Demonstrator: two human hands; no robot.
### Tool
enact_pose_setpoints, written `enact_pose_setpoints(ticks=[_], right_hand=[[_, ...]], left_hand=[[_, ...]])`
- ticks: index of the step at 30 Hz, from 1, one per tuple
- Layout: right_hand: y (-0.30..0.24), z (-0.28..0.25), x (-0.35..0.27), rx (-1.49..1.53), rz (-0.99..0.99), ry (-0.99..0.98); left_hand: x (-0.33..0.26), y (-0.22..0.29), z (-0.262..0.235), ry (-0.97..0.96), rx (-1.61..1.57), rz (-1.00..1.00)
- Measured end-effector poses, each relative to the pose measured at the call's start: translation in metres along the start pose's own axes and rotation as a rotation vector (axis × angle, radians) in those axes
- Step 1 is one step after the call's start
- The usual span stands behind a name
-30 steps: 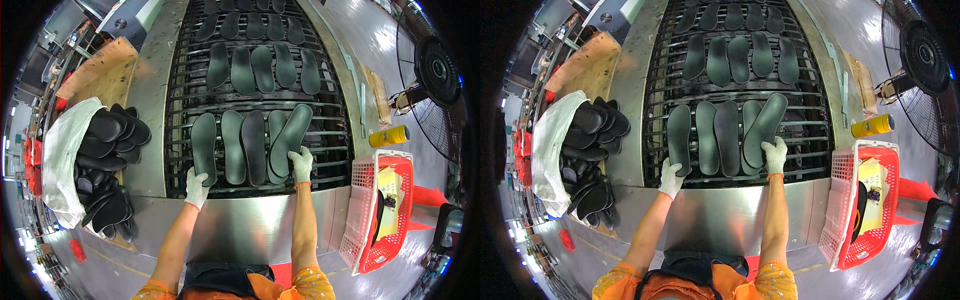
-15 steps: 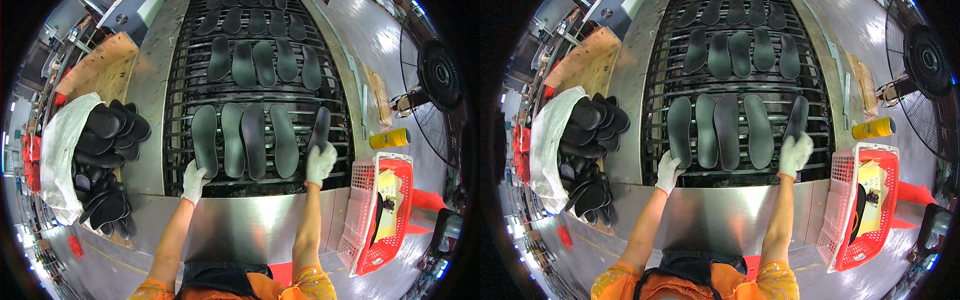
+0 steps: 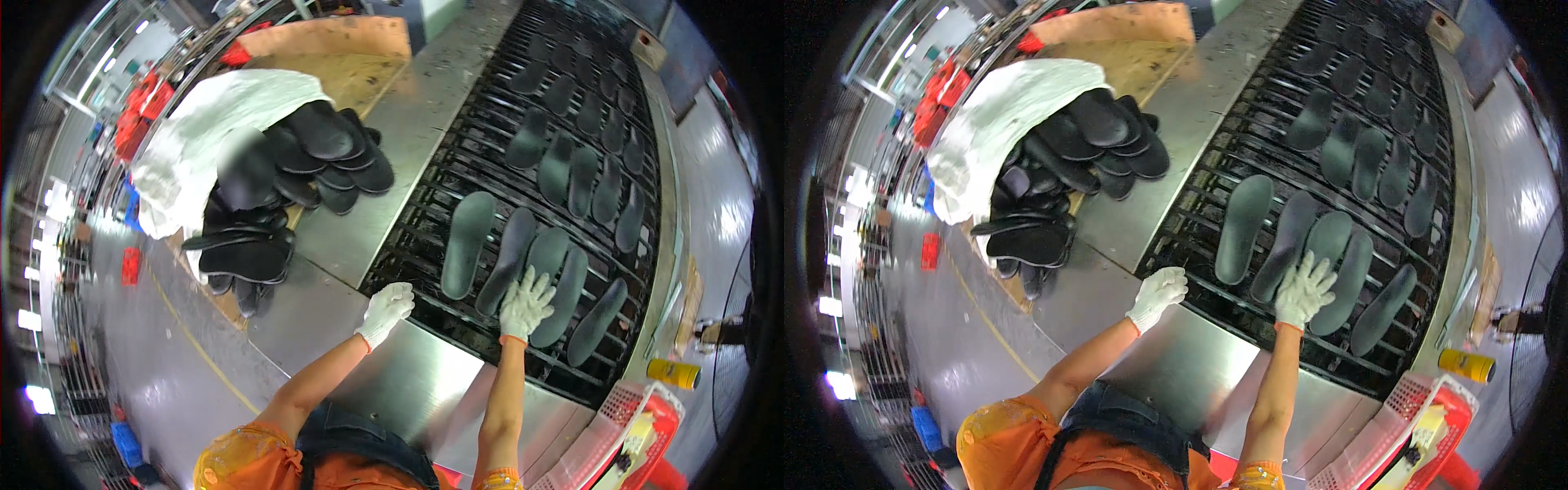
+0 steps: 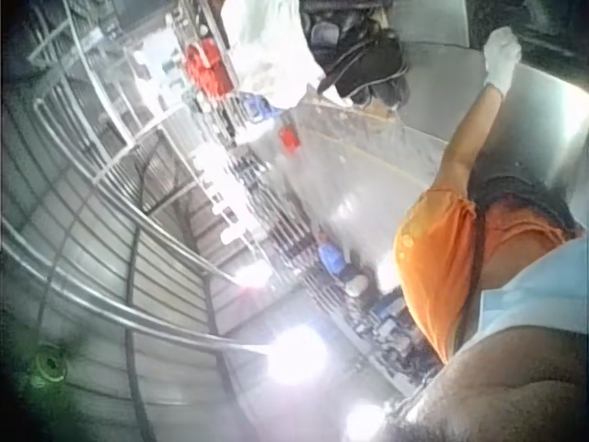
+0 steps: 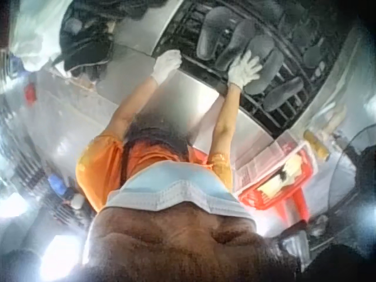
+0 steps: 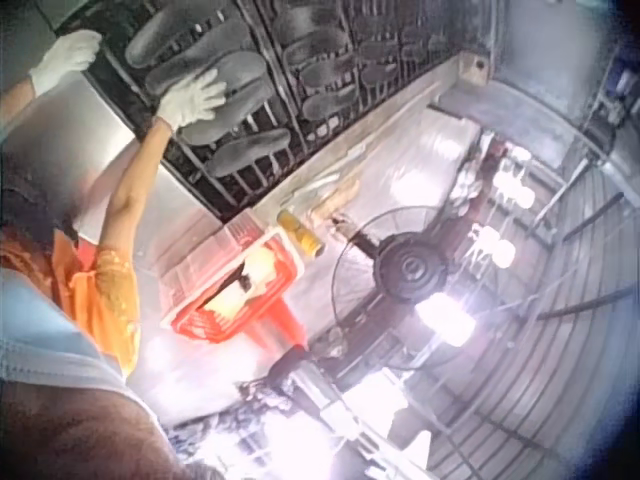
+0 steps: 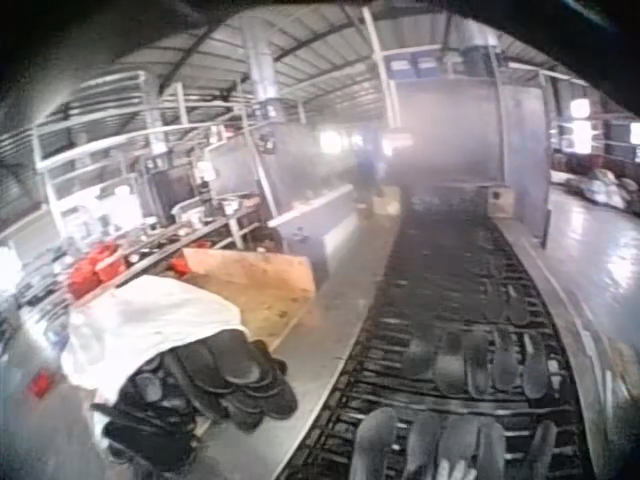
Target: The person takes black slippers from a large white sack and places them onto a moving conveyor belt. They arrange the slippers in pairs on the belt, ensuring they are aligned correctly as the belt moves them away. The person repeatedly reaches into the sack to retrieve more slippers and continues the process throughout the clip.
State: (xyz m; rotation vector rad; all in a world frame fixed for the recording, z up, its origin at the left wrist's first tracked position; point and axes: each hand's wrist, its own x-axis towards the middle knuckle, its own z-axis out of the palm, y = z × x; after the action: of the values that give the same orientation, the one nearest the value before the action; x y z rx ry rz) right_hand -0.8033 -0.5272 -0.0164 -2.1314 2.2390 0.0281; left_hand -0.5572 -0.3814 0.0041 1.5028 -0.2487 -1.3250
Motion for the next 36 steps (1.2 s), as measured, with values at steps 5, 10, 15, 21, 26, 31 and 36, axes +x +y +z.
enact_pose_setpoints(ticks=[5,10,15,21,26,31,36], right_hand=[[0.001,-0.004,0.007,0.073,0.039,0.03],[-0.021,-0.02,0.002,0.222,-0.083,0.204],[-0.119,-0.046,0.002,0.663,-0.293,0.039],[-0.241,-0.053,0.065,0.728,-0.35,-0.141],[-0.347,-0.073,0.111,0.74,-0.35,-0.313],[-0.409,-0.055,0.153,0.978,-0.417,-0.499],[-0.427,-0.049,0.152,1.01,-0.599,-0.638]], left_hand=[[-0.023,0.014,-0.044,0.122,-0.091,0.036],[-0.007,0.022,-0.107,0.115,-0.11,0.134],[0.046,0.07,-0.127,0.228,-0.121,0.225],[0.105,0.161,-0.121,0.171,0.079,0.563],[0.141,0.224,-0.137,0.361,0.325,0.716],[0.17,0.257,-0.14,0.364,0.263,0.564],[0.206,0.258,-0.144,0.226,0.309,0.526]])
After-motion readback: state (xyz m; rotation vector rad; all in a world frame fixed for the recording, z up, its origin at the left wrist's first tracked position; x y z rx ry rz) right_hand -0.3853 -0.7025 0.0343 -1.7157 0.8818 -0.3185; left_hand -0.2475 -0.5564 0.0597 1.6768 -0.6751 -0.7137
